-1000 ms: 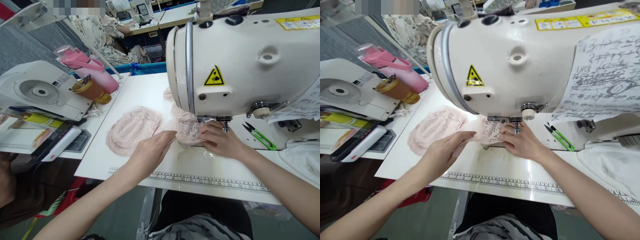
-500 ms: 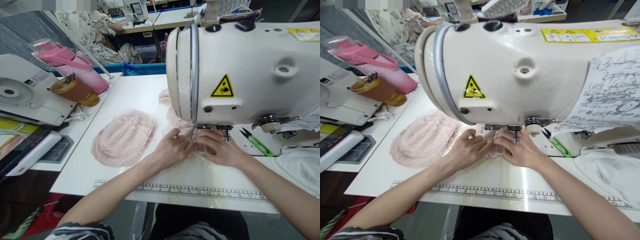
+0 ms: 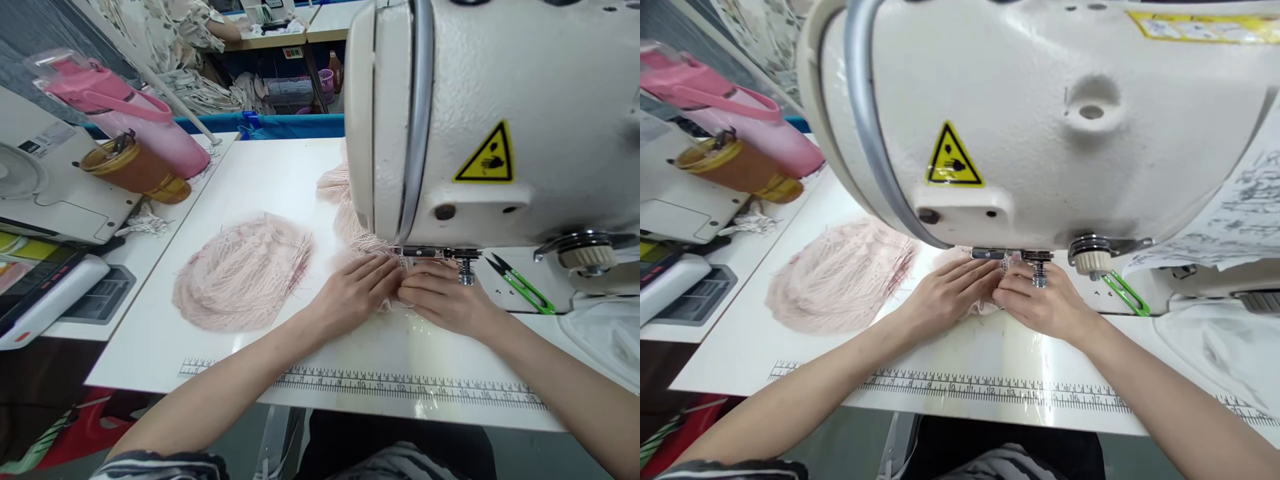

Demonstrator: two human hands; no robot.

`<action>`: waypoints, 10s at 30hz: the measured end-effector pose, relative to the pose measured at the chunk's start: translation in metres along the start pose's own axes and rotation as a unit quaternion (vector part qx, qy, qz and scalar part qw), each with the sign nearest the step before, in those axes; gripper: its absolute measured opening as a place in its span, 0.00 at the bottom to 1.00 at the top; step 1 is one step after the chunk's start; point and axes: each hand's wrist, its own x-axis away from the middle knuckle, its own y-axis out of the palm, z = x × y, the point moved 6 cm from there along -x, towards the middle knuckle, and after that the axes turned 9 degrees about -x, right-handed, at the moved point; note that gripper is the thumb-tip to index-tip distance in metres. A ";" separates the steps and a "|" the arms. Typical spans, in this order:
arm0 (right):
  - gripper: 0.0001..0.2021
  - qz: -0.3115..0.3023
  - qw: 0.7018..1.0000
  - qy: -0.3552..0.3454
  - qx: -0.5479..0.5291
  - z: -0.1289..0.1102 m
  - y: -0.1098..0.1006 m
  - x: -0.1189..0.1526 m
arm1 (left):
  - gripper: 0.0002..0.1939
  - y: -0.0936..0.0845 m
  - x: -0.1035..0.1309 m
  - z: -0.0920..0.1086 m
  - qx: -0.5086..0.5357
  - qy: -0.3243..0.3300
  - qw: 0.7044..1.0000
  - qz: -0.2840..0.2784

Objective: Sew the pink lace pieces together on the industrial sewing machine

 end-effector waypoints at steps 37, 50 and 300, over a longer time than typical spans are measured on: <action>0.11 0.022 0.999 0.034 0.027 -0.007 0.019 -0.003 | 0.25 0.014 0.004 -0.026 0.107 0.008 0.990 -0.095; 0.12 0.020 0.999 0.044 0.017 -0.002 0.015 -0.004 | 0.21 0.016 0.001 -0.023 0.061 -0.010 0.990 -0.126; 0.11 0.048 0.989 0.000 0.142 -0.008 -0.008 -0.004 | 0.18 0.006 0.003 -0.010 0.026 0.023 0.999 -0.036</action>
